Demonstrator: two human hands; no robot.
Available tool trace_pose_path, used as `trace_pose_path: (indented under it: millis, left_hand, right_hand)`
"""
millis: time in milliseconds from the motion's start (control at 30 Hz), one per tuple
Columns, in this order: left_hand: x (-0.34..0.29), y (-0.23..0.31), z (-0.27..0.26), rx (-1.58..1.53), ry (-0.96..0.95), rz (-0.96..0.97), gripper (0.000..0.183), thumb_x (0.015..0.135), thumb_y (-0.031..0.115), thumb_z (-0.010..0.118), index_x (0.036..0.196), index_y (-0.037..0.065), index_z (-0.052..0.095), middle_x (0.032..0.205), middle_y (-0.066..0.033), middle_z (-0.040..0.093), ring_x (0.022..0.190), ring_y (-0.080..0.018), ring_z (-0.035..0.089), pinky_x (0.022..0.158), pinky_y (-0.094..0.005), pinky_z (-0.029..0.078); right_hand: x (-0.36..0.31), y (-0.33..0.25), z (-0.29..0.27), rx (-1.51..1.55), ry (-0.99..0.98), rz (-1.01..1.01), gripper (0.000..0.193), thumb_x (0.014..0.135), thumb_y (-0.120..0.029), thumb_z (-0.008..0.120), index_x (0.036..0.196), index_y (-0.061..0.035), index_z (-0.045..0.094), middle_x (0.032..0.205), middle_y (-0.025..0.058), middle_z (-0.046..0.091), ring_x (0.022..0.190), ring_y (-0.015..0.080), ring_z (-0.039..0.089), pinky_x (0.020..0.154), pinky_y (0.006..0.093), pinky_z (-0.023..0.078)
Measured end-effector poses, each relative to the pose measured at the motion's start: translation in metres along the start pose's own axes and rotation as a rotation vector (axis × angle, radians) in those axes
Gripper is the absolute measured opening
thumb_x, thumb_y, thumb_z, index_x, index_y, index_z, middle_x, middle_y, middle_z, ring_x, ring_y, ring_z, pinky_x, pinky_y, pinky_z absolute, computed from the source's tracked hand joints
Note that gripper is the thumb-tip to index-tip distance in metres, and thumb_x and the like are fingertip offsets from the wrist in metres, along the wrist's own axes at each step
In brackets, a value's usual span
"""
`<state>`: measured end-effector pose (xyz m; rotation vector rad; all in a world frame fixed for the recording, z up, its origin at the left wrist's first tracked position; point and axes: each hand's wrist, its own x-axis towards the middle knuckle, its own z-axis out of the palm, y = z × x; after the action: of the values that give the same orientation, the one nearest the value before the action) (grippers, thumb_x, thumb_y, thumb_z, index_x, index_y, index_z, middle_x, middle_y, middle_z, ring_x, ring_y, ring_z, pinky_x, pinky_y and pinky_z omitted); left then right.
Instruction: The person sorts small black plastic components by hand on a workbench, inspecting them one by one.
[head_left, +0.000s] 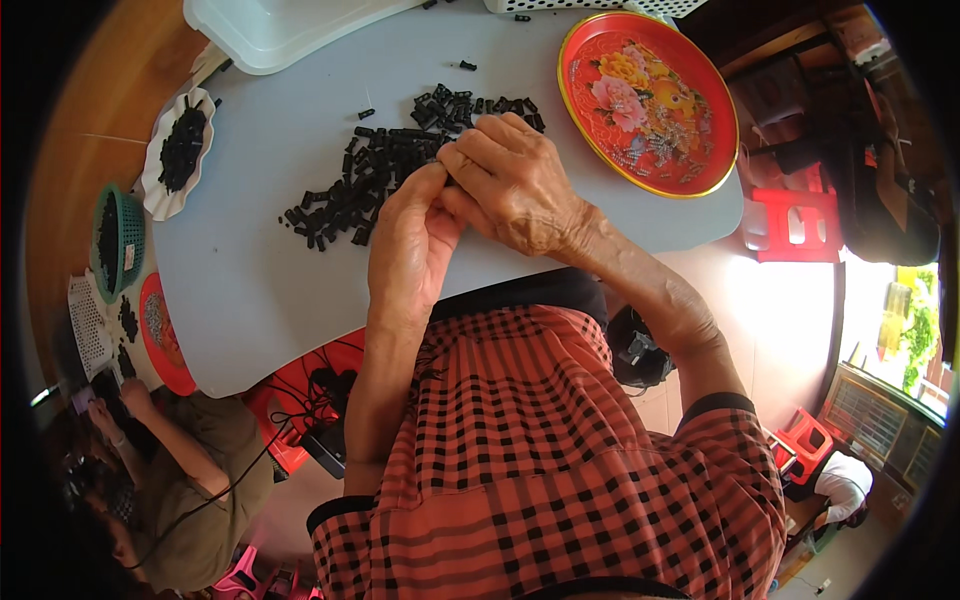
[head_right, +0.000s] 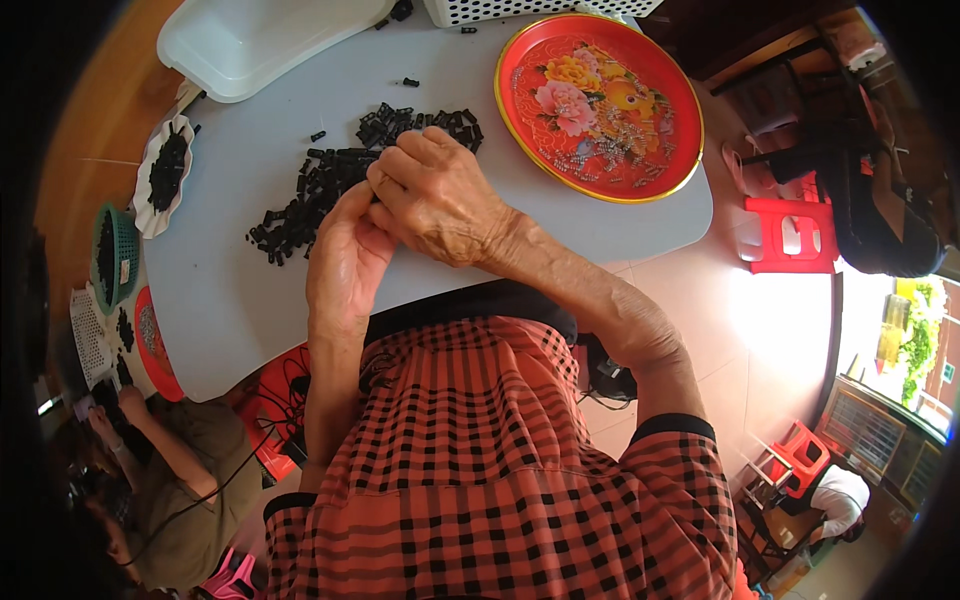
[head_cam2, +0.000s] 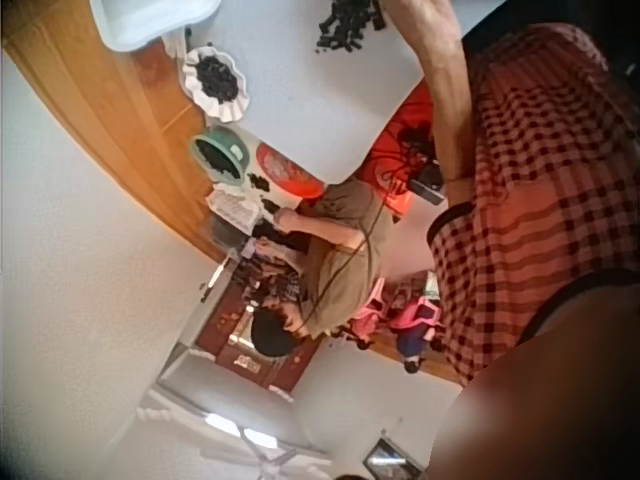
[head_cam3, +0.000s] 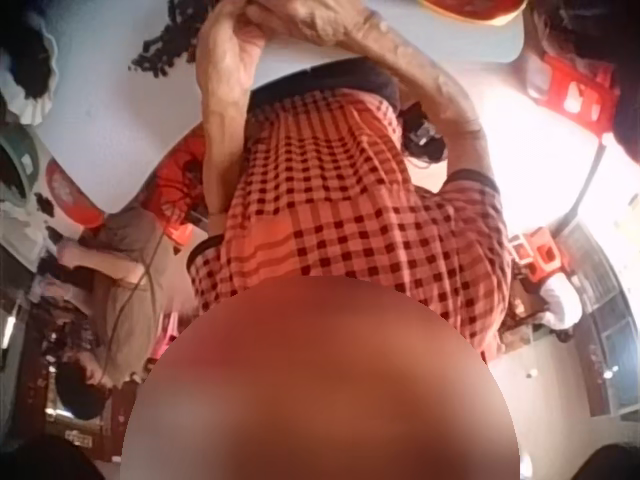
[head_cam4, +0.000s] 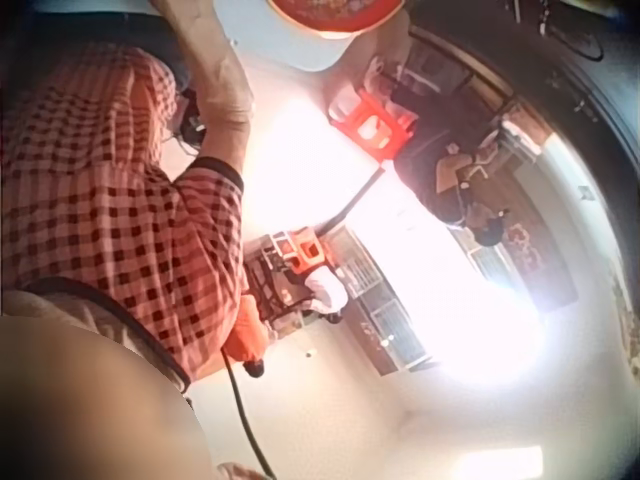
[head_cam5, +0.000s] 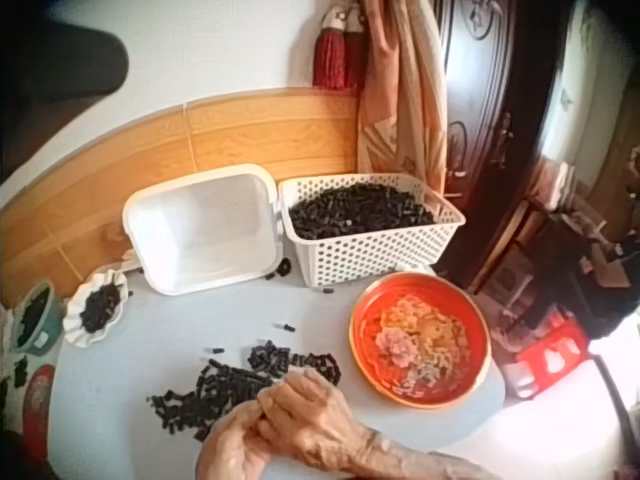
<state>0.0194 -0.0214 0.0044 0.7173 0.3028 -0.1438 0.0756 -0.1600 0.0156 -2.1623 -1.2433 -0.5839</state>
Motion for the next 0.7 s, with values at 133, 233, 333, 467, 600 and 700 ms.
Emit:
trace_pose_path:
  millis: [133,233,333,467,600,700]
  left_hand:
    - [0.004,-0.008,-0.007,-0.068,-0.137,-0.033,0.015,0.096,0.013,0.049,0.088,0.005,0.059,0.080,0.0012,0.054,0.074,-0.0068,0.050,0.074,-0.0243,0.044]
    - [-0.002,-0.010,-0.011,-0.110,-0.161,-0.044,0.017,0.097,0.016,0.047,0.093,0.004,0.058,0.084,-0.0020,0.057,0.081,-0.0096,0.056,0.081,-0.0276,0.047]
    - [-0.017,0.007,-0.003,0.053,-0.204,-0.036,0.035,0.099,0.028,0.040,0.105,-0.003,0.055,0.098,-0.0157,0.064,0.096,-0.0218,0.061,0.088,-0.0366,0.048]
    - [-0.030,0.028,-0.025,0.217,-0.078,0.008,0.035,0.098,0.027,0.043,0.109,-0.004,0.055,0.103,-0.0205,0.064,0.093,-0.0259,0.063,0.086,-0.0372,0.050]
    - [-0.021,0.033,-0.050,0.144,0.019,0.054,0.028,0.096,0.021,0.046,0.107,-0.004,0.056,0.103,-0.0198,0.064,0.092,-0.0254,0.063,0.086,-0.0360,0.050]
    - [-0.015,0.039,-0.050,0.119,0.033,0.097,0.026,0.095,0.018,0.047,0.106,-0.004,0.056,0.102,-0.0187,0.064,0.092,-0.0249,0.062,0.086,-0.0354,0.050]
  right_hand:
    - [-0.004,0.000,-0.010,-0.044,-0.031,0.035,0.031,0.070,-0.016,0.067,0.094,0.0021,0.061,0.082,0.0095,0.056,0.075,0.0261,0.055,0.066,0.0358,0.044]
    - [-0.007,0.005,-0.012,0.086,-0.118,0.087,0.029,0.074,-0.018,0.069,0.094,0.0009,0.062,0.083,0.0110,0.058,0.075,0.0265,0.057,0.065,0.0363,0.046]
    - [0.003,0.011,-0.023,0.247,-0.038,0.179,0.027,0.076,-0.025,0.069,0.087,-0.0015,0.064,0.077,0.0117,0.059,0.071,0.0290,0.059,0.062,0.0389,0.047]
    - [0.043,0.063,-0.065,0.017,0.086,0.222,0.022,0.080,-0.016,0.072,0.094,-0.0004,0.066,0.077,0.0108,0.066,0.062,0.0143,0.062,0.055,0.0272,0.049]
    - [0.099,0.124,-0.085,-0.262,0.081,0.345,0.026,0.079,-0.021,0.069,0.082,0.0042,0.063,0.070,0.0165,0.061,0.059,0.0270,0.058,0.053,0.0363,0.045]
    - [0.112,0.108,-0.072,-0.384,0.181,-0.053,0.040,0.075,-0.022,0.075,0.100,0.0050,0.059,0.090,0.0187,0.061,0.078,0.0356,0.060,0.063,0.0404,0.048]
